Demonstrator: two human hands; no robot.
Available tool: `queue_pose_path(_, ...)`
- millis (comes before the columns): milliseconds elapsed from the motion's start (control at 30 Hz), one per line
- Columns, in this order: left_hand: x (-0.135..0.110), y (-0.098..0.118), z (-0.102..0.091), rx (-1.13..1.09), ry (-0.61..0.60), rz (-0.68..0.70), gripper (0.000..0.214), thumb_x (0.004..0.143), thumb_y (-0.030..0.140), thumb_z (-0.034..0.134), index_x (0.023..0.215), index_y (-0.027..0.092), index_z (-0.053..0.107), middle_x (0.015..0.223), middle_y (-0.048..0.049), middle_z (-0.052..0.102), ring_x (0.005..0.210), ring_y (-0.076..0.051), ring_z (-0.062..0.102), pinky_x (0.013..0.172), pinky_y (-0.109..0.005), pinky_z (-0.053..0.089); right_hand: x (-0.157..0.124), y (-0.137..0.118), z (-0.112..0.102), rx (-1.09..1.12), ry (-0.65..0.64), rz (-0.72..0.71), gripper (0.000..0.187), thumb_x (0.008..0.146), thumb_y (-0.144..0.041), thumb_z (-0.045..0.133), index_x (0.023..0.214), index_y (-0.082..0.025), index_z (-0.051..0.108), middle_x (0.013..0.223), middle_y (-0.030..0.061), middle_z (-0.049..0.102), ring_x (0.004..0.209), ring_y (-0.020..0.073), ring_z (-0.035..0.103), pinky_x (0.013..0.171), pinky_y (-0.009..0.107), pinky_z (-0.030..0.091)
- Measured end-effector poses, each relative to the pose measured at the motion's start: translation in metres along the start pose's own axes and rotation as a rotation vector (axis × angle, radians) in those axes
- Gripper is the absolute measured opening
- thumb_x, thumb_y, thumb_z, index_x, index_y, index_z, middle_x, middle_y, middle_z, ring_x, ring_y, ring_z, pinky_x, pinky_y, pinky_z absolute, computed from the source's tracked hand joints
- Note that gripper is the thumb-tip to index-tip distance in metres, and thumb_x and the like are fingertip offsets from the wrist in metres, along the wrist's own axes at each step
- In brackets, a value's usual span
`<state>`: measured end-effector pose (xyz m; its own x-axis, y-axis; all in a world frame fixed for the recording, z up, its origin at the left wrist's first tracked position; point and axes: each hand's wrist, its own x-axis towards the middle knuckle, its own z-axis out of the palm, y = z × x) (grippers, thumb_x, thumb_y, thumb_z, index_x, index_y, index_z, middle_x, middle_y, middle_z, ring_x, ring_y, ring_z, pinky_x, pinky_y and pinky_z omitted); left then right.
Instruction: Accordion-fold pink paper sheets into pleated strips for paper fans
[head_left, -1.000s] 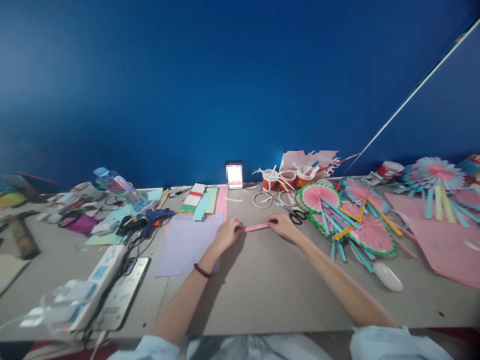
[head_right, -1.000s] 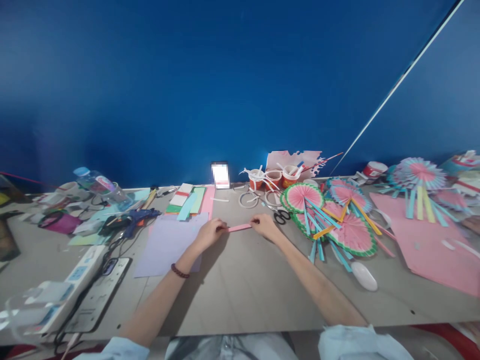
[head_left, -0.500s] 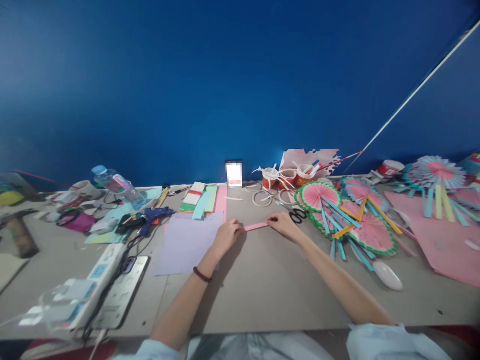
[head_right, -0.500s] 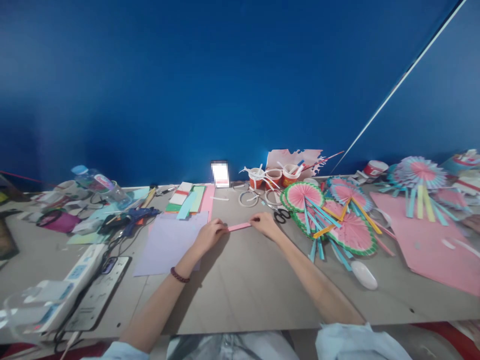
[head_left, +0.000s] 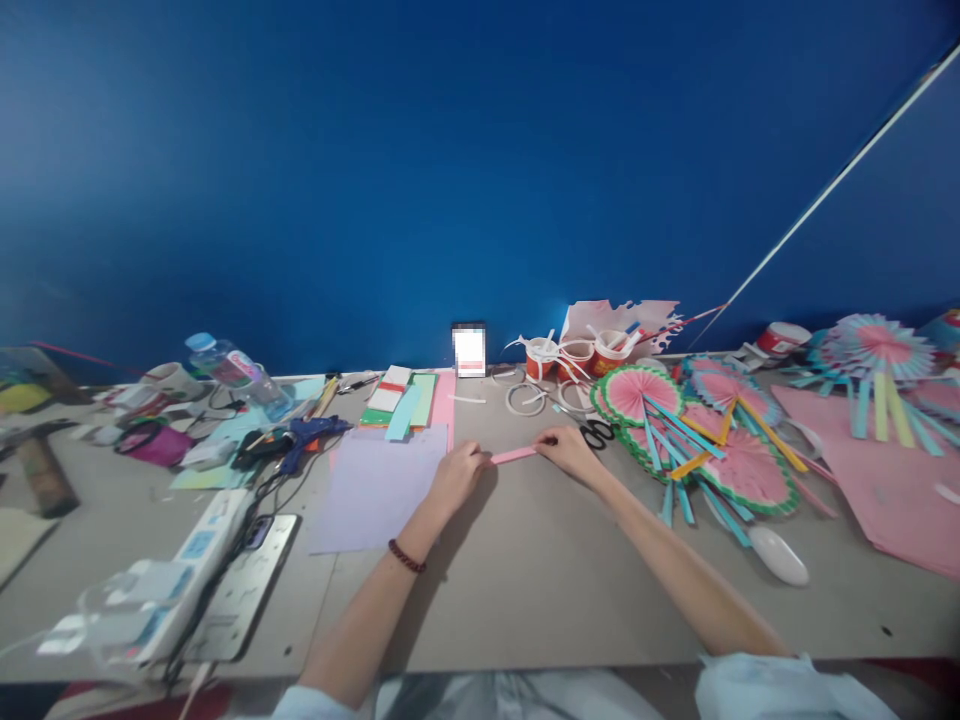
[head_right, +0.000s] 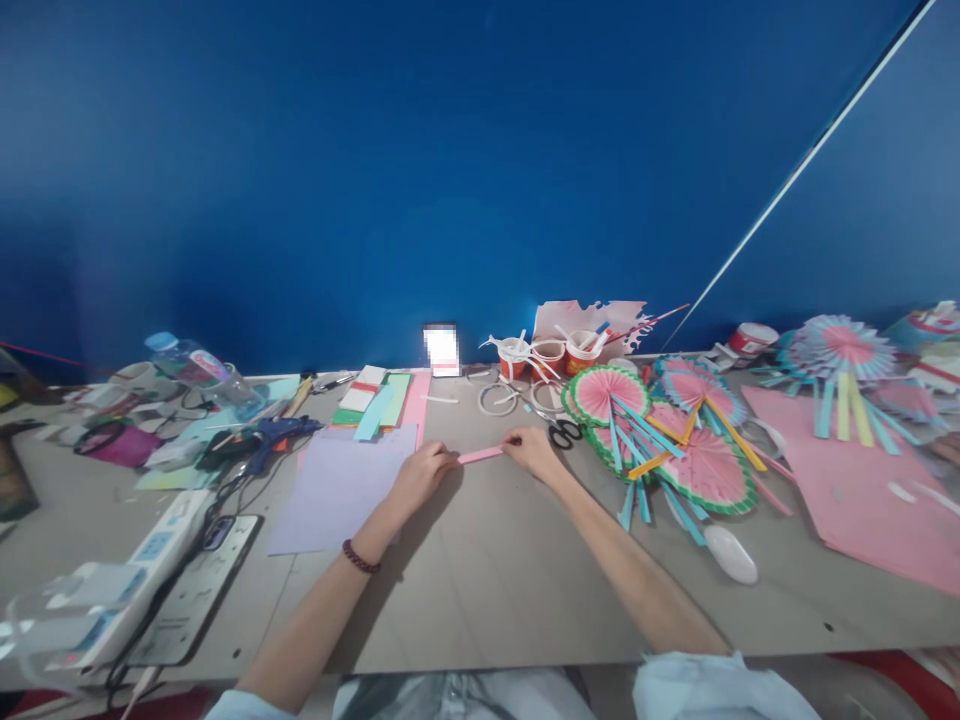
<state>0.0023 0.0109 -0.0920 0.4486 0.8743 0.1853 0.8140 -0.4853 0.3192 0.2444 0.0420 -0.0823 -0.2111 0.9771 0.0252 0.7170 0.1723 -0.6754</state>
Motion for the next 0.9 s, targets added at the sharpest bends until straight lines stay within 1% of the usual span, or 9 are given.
queue_pose_path(133, -0.001, 0.002, -0.002, 0.004, -0.016, -0.005, 0.023, 0.092, 0.027, 0.047, 0.095, 0.019, 0.069, 0.085, -0.0065, 0.058, 0.083, -0.016, 0.056, 0.069, -0.026, 0.042, 0.001, 0.002, 0.0, -0.007, 0.004, -0.015, 0.013, 0.071, -0.022, 0.062, 0.071, -0.017, 0.074, 0.075, 0.0057, 0.072, 0.071, 0.0171, 0.063, 0.068, 0.025, 0.045)
queue_pose_path(233, 0.0, 0.004, -0.007, 0.0, -0.033, -0.011, 0.023, 0.092, 0.026, 0.047, 0.093, 0.019, 0.069, 0.086, -0.0068, 0.059, 0.083, -0.017, 0.055, 0.069, -0.027, 0.041, 0.0, 0.002, 0.001, -0.009, 0.018, -0.029, 0.012, 0.071, -0.021, 0.062, 0.072, -0.017, 0.074, 0.077, 0.0061, 0.072, 0.073, 0.0175, 0.062, 0.07, 0.026, 0.045)
queue_pose_path(367, 0.007, 0.013, -0.012, 0.065, -0.052, 0.008, 0.017, 0.088, 0.029, 0.055, 0.088, 0.018, 0.068, 0.086, -0.0072, 0.058, 0.087, -0.02, 0.054, 0.075, -0.03, 0.041, -0.001, 0.002, 0.003, -0.012, 0.036, -0.043, 0.012, 0.072, -0.02, 0.062, 0.072, -0.017, 0.073, 0.077, 0.0064, 0.072, 0.073, 0.0178, 0.062, 0.071, 0.027, 0.045)
queue_pose_path(433, 0.014, 0.02, -0.01, 0.093, -0.061, 0.043, 0.017, 0.086, 0.031, 0.058, 0.093, 0.018, 0.067, 0.089, -0.0077, 0.059, 0.092, -0.021, 0.053, 0.078, -0.032, 0.04, -0.002, 0.001, 0.004, -0.012, 0.043, -0.047, 0.013, 0.073, -0.019, 0.061, 0.072, -0.017, 0.073, 0.076, 0.0065, 0.071, 0.072, 0.0178, 0.062, 0.071, 0.027, 0.045)
queue_pose_path(500, 0.022, 0.028, -0.005, 0.115, -0.071, 0.069, 0.019, 0.088, 0.031, 0.056, 0.097, 0.018, 0.065, 0.09, -0.0074, 0.059, 0.091, -0.021, 0.054, 0.077, -0.032, 0.04, -0.003, 0.001, 0.005, -0.01, 0.049, -0.052, 0.014, 0.074, -0.019, 0.06, 0.072, -0.017, 0.073, 0.077, 0.0069, 0.071, 0.072, 0.0178, 0.062, 0.072, 0.028, 0.045)
queue_pose_path(633, 0.033, 0.041, 0.008, 0.182, -0.075, 0.14, 0.021, 0.094, 0.024, 0.045, 0.1, 0.018, 0.064, 0.087, -0.0066, 0.058, 0.084, -0.02, 0.055, 0.074, -0.032, 0.039, -0.007, -0.001, 0.004, 0.002, 0.055, -0.066, 0.016, 0.077, -0.024, 0.059, 0.076, -0.016, 0.073, 0.08, 0.0079, 0.071, 0.073, 0.0177, 0.062, 0.072, 0.028, 0.046)
queue_pose_path(733, 0.034, 0.044, 0.013, 0.2, -0.088, 0.185, 0.021, 0.093, 0.019, 0.044, 0.104, 0.017, 0.063, 0.087, -0.0072, 0.059, 0.083, -0.02, 0.056, 0.074, -0.033, 0.039, -0.011, -0.001, 0.001, 0.024, 0.028, -0.093, 0.017, 0.075, -0.029, 0.062, 0.081, -0.017, 0.073, 0.082, 0.0068, 0.07, 0.07, 0.016, 0.06, 0.068, 0.026, 0.046)
queue_pose_path(800, 0.033, 0.044, 0.013, 0.208, -0.097, 0.192, 0.02, 0.092, 0.016, 0.046, 0.101, 0.015, 0.063, 0.086, -0.0085, 0.059, 0.083, -0.021, 0.056, 0.074, -0.033, 0.04, -0.014, -0.001, 0.0, 0.05, -0.004, -0.123, 0.018, 0.073, -0.028, 0.064, 0.085, -0.016, 0.072, 0.085, 0.0069, 0.069, 0.07, 0.0152, 0.06, 0.066, 0.025, 0.045)
queue_pose_path(900, 0.032, 0.042, 0.009, 0.161, -0.087, 0.155, 0.019, 0.091, 0.016, 0.047, 0.092, 0.015, 0.065, 0.086, -0.0095, 0.061, 0.084, -0.022, 0.057, 0.074, -0.034, 0.04, -0.016, -0.005, -0.004, 0.099, -0.034, -0.143, 0.02, 0.074, -0.028, 0.063, 0.087, -0.016, 0.071, 0.089, 0.0068, 0.069, 0.073, 0.0154, 0.06, 0.066, 0.025, 0.045)
